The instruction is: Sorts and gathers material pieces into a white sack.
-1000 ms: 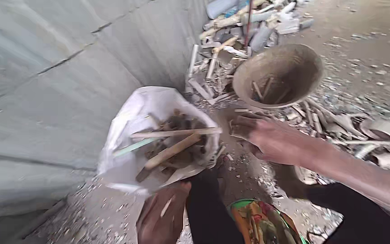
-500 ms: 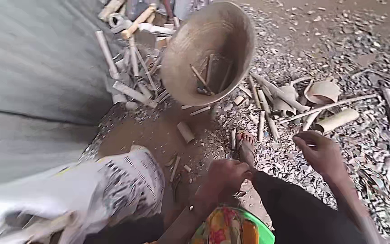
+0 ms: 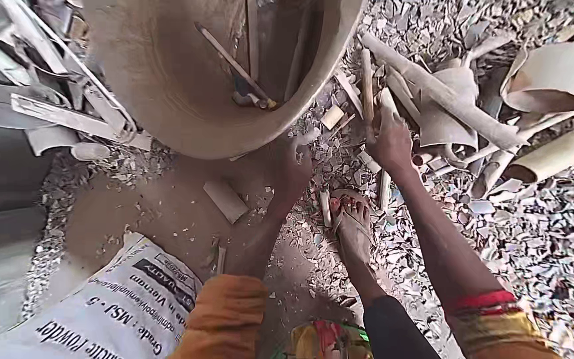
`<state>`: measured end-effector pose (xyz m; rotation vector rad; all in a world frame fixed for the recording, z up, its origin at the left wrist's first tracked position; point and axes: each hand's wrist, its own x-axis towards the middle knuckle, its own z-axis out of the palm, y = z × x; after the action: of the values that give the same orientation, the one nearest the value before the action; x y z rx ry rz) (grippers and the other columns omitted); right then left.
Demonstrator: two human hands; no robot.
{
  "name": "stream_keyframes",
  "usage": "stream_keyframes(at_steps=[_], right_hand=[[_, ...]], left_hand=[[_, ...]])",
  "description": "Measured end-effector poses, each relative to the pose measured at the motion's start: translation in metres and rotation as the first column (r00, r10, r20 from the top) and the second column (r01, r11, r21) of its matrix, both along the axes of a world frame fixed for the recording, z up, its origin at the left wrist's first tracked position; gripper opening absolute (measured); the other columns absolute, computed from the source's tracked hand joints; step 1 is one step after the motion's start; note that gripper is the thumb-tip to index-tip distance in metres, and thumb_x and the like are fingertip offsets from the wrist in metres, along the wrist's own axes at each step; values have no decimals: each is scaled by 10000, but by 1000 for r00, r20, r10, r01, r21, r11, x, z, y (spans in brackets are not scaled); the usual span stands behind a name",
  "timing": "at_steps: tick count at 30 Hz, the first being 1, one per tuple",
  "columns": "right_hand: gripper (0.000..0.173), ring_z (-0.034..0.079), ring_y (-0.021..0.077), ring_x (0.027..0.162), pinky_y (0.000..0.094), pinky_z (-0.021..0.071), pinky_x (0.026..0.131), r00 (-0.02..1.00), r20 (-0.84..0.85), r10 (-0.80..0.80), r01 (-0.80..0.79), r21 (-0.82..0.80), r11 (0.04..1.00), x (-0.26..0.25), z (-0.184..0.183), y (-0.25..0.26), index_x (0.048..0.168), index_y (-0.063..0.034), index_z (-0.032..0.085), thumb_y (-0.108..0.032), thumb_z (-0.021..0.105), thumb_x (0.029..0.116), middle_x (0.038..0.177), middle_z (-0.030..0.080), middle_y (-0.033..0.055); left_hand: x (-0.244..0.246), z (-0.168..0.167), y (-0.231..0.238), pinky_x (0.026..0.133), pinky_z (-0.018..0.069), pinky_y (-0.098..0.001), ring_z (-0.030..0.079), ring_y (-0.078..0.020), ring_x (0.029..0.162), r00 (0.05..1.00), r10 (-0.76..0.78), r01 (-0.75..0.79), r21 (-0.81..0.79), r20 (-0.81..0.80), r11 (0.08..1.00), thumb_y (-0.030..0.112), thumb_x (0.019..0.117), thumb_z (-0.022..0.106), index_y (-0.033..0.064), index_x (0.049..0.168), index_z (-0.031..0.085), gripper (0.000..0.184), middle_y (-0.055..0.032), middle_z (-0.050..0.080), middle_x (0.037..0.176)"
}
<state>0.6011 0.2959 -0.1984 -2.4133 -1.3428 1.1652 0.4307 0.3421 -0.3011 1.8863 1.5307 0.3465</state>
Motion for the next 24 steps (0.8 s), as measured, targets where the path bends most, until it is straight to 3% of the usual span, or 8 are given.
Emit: stream_keyframes(at_steps=[3,7,10,13,15,18,21,24], right_hand=[[316,651,399,1066,542,520,932,973,12,-230,222,217,950,-22,-60,-47,1256,-4,580,-231,573,1036,1176,647,256],[192,626,314,723,547,496,695,983,-91,-159,175,201,964,65,-119,-55,1082,-8,668,-169,701,982,849,663,178],[324,675,374,826,609,521,750,987,-32,-160,163,223,961,70,-108,-51,1205,-15,641,-261,681,998,969,693,214],[464,631,483,1115,656,497,913,991,30,-133,128,132,983,20,-70,-37,1379,19,521,-303,583,1051,1259,615,300],[499,614,426,1196,572,487,997,983,61,-175,173,37,984,-27,-60,-43,1422,-1,485,-327,552,1050,1312,618,266],[499,606,445,1204,588,482,993,970,51,-237,230,108,967,-45,-50,-44,1415,16,472,-273,572,1020,1314,606,289],[469,619,422,1172,554,505,971,948,7,-317,316,59,947,-44,-22,-33,1412,1,455,-217,576,1015,1290,615,272],[215,634,381,892,560,525,775,944,77,-321,313,100,945,-35,-50,-45,1131,22,528,-96,585,961,967,625,237]], left_hand=[[45,-26,31,1071,443,-591,478,-379,1389,993,-115,116,181,-20,976,361,920,753,169,1465,538,617,-162,437,1570],[95,-39,47,1067,255,-799,114,-465,1552,974,-168,165,-32,-149,986,628,733,835,395,1582,343,1009,-72,173,1715],[91,-47,24,1036,384,-699,428,-429,1409,980,-87,99,59,-181,993,496,790,836,266,1506,497,825,-142,496,1524],[48,-54,-15,964,450,-681,563,-469,1238,985,-131,145,132,-110,981,131,843,806,82,1421,576,624,-238,582,1381],[21,-54,-28,861,540,-613,650,-405,1092,998,-58,52,163,30,985,18,811,764,38,1322,611,533,-218,638,1250],[-25,-41,-41,914,548,-529,660,-316,1088,969,160,-178,80,188,981,-3,862,718,27,1350,582,508,-193,656,1237],[-71,-20,-39,1007,488,-512,608,-317,1188,947,317,-309,-127,48,943,-42,907,662,-15,1379,550,486,-227,609,1322],[-98,-29,-21,952,519,-536,633,-345,1134,974,221,-215,-111,43,970,-17,890,711,0,1365,553,500,-236,627,1286]])
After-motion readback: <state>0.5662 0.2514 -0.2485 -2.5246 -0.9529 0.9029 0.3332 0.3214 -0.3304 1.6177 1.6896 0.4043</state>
